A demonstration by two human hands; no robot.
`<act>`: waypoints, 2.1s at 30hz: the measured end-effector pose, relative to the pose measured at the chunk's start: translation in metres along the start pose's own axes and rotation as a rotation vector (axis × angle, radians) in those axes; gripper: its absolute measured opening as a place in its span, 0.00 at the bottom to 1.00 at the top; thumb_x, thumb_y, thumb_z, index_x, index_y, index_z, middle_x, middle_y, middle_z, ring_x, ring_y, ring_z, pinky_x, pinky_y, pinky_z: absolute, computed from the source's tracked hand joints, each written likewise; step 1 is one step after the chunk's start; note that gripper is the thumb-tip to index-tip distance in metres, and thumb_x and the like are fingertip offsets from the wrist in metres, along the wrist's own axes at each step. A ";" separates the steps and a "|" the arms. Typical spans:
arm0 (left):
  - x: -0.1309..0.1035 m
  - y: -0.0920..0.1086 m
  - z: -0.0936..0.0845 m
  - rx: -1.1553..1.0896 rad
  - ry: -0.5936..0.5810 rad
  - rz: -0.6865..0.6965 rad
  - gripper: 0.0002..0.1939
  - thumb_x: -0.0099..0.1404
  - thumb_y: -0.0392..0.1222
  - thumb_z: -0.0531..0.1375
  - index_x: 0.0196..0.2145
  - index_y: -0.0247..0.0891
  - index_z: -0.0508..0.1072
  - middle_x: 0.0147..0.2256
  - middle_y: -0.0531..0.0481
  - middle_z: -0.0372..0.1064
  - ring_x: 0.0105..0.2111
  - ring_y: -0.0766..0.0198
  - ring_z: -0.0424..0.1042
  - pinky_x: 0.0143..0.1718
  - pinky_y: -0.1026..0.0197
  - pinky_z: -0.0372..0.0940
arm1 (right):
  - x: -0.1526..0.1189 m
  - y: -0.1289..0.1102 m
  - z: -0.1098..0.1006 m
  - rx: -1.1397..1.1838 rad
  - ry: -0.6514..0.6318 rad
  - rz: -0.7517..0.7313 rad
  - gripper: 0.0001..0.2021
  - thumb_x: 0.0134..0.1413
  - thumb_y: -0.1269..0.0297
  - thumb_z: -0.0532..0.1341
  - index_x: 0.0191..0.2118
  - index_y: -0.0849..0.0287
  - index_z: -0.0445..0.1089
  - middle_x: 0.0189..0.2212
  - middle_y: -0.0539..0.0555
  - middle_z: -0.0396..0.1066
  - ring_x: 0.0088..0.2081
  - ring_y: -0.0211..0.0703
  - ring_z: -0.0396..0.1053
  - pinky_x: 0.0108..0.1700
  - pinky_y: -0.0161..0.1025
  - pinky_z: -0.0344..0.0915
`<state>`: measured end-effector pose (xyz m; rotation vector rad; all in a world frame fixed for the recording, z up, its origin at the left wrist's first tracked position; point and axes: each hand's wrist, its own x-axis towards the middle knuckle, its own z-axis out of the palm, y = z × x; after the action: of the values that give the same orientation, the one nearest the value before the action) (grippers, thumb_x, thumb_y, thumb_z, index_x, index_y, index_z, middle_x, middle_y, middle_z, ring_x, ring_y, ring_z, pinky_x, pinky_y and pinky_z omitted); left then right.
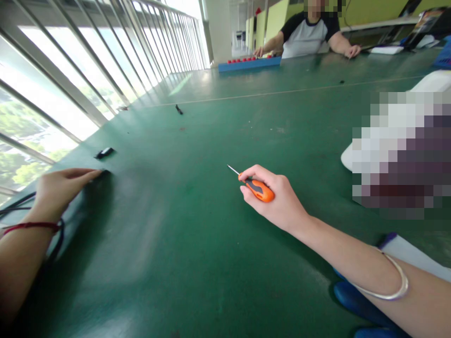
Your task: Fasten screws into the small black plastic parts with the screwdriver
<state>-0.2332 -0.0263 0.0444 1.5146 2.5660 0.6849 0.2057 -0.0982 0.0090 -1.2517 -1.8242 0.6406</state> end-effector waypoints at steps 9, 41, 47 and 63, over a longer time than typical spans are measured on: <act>0.005 -0.007 0.001 0.039 0.001 0.028 0.19 0.51 0.53 0.62 0.38 0.42 0.77 0.26 0.58 0.71 0.34 0.64 0.67 0.32 0.68 0.56 | 0.000 0.000 -0.001 -0.006 -0.013 0.013 0.07 0.52 0.63 0.59 0.38 0.56 0.67 0.37 0.51 0.73 0.33 0.37 0.70 0.33 0.34 0.64; -0.120 0.194 0.103 -0.475 -0.319 0.962 0.08 0.57 0.38 0.60 0.34 0.36 0.78 0.31 0.49 0.74 0.28 0.66 0.70 0.32 0.64 0.65 | -0.008 -0.009 -0.003 -0.069 0.394 -0.305 0.06 0.50 0.72 0.59 0.33 0.52 0.65 0.24 0.47 0.68 0.23 0.36 0.66 0.24 0.35 0.63; -0.120 0.187 0.112 -0.539 -0.350 0.985 0.08 0.58 0.37 0.59 0.34 0.36 0.77 0.31 0.50 0.73 0.29 0.68 0.69 0.33 0.66 0.65 | -0.006 -0.011 -0.003 -0.098 0.359 -0.273 0.04 0.50 0.70 0.59 0.31 0.54 0.65 0.24 0.47 0.69 0.23 0.35 0.67 0.25 0.34 0.62; -0.120 0.189 0.111 -0.557 -0.371 0.955 0.08 0.56 0.34 0.59 0.33 0.36 0.77 0.30 0.51 0.72 0.28 0.69 0.69 0.33 0.67 0.66 | -0.006 -0.010 -0.003 -0.059 0.338 -0.205 0.04 0.51 0.69 0.59 0.29 0.53 0.64 0.20 0.46 0.66 0.19 0.35 0.63 0.21 0.36 0.59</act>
<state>0.0131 -0.0139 0.0054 2.2763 1.1405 0.9439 0.2044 -0.1081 0.0167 -1.1147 -1.6665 0.2459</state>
